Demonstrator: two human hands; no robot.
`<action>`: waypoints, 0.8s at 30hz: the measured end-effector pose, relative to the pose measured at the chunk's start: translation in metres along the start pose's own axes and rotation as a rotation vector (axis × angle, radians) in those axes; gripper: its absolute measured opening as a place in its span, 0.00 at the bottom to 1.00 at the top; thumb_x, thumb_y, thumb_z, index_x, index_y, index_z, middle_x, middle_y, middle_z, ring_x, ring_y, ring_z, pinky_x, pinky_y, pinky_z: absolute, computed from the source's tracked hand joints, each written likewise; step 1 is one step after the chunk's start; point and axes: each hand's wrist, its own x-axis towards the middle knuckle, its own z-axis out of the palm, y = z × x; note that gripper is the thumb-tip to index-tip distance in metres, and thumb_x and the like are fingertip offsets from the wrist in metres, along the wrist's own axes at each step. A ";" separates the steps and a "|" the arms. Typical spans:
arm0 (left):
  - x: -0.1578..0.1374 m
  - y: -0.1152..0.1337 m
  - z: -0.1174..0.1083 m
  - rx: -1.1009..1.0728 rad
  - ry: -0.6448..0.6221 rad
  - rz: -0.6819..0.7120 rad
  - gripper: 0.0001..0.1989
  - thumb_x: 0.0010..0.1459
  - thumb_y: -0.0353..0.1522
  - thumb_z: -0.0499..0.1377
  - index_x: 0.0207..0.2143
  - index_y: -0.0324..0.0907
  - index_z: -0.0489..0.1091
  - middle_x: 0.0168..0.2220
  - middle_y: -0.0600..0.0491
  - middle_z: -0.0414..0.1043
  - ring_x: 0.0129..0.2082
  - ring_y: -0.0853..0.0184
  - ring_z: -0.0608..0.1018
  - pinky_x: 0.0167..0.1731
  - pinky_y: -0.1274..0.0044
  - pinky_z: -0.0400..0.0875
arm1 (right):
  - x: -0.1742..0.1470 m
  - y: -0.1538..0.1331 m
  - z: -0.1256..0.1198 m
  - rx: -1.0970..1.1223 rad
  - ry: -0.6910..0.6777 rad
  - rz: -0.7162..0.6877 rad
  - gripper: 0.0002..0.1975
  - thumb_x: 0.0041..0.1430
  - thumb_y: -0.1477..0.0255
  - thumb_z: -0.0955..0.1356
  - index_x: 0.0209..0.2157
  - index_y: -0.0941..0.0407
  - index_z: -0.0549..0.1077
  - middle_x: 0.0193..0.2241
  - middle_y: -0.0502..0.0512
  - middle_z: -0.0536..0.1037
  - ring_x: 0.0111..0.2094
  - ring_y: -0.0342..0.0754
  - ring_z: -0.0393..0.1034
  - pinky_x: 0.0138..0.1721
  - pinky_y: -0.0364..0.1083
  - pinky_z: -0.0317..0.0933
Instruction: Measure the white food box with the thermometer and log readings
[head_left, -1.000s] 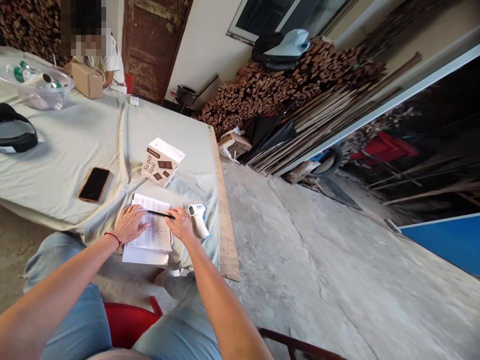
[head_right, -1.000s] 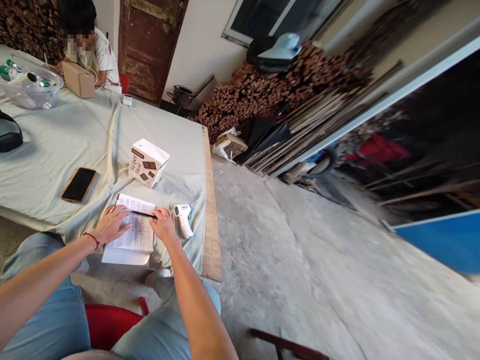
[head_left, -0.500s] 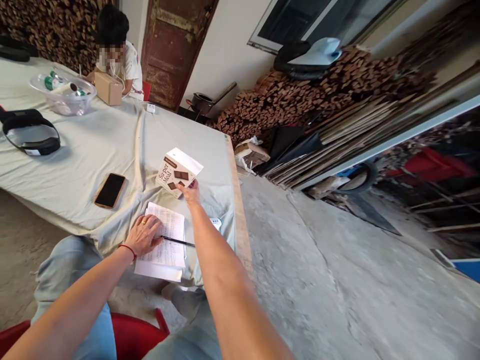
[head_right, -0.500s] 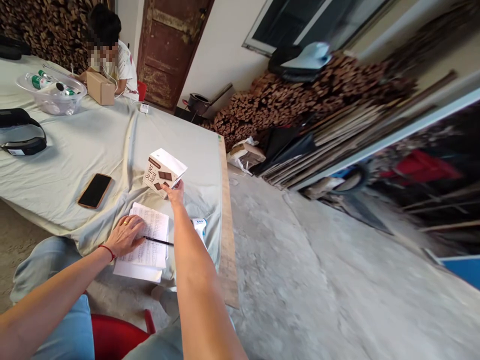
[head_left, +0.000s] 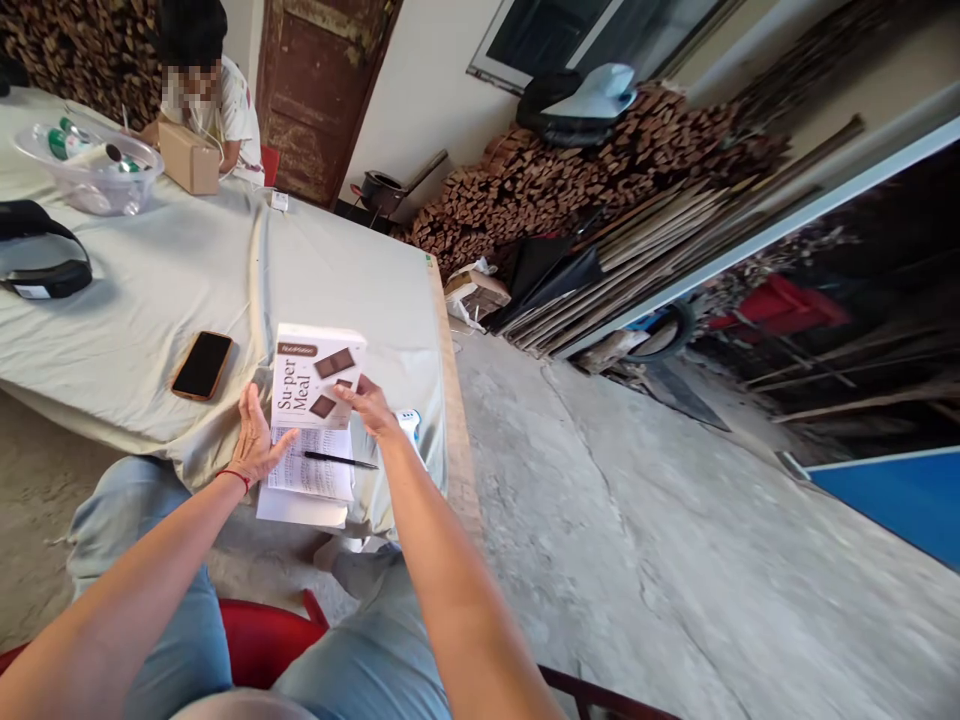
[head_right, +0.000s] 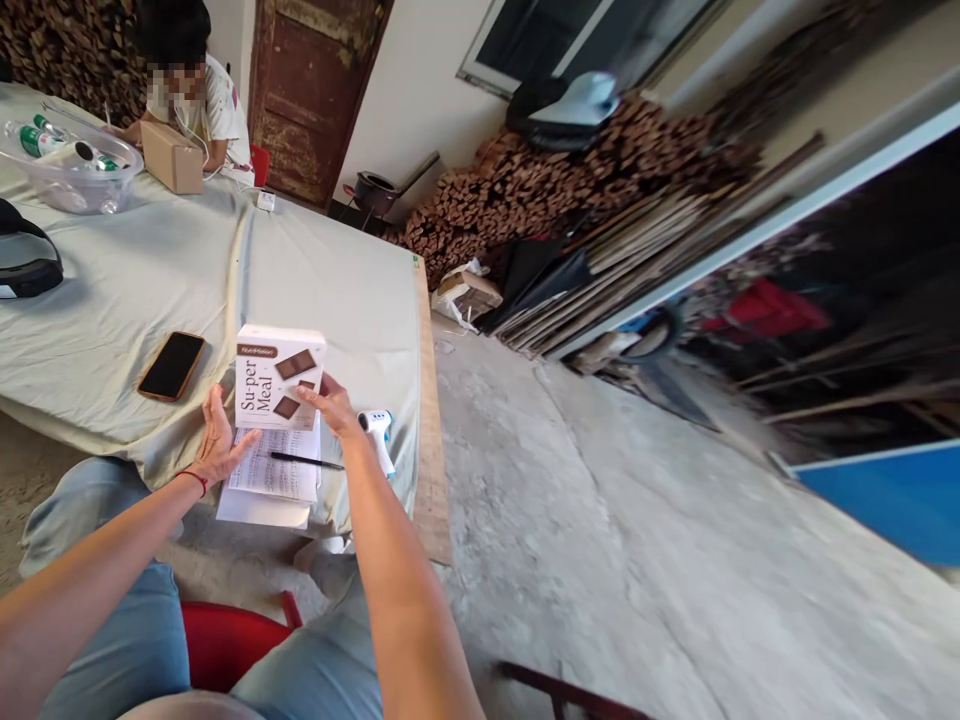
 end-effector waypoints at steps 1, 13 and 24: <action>0.002 0.000 -0.002 -0.040 -0.022 -0.048 0.54 0.62 0.48 0.59 0.72 0.32 0.26 0.73 0.26 0.39 0.74 0.43 0.49 0.69 0.50 0.52 | -0.002 0.004 0.005 -0.018 -0.006 0.012 0.32 0.35 0.48 0.79 0.39 0.54 0.79 0.37 0.55 0.85 0.42 0.57 0.80 0.41 0.53 0.73; 0.020 0.008 -0.003 0.019 -0.171 -0.164 0.33 0.67 0.42 0.48 0.70 0.38 0.51 0.69 0.40 0.61 0.69 0.53 0.64 0.70 0.56 0.51 | -0.051 0.006 -0.047 -0.459 0.504 0.158 0.39 0.52 0.62 0.74 0.63 0.58 0.65 0.70 0.69 0.58 0.71 0.61 0.50 0.65 0.55 0.55; 0.022 0.010 -0.002 0.094 -0.172 -0.153 0.32 0.68 0.45 0.46 0.67 0.35 0.56 0.62 0.39 0.69 0.64 0.52 0.70 0.66 0.58 0.59 | -0.114 0.008 -0.049 -0.300 0.487 0.181 0.20 0.49 0.51 0.67 0.34 0.53 0.74 0.28 0.53 0.76 0.34 0.52 0.72 0.36 0.48 0.65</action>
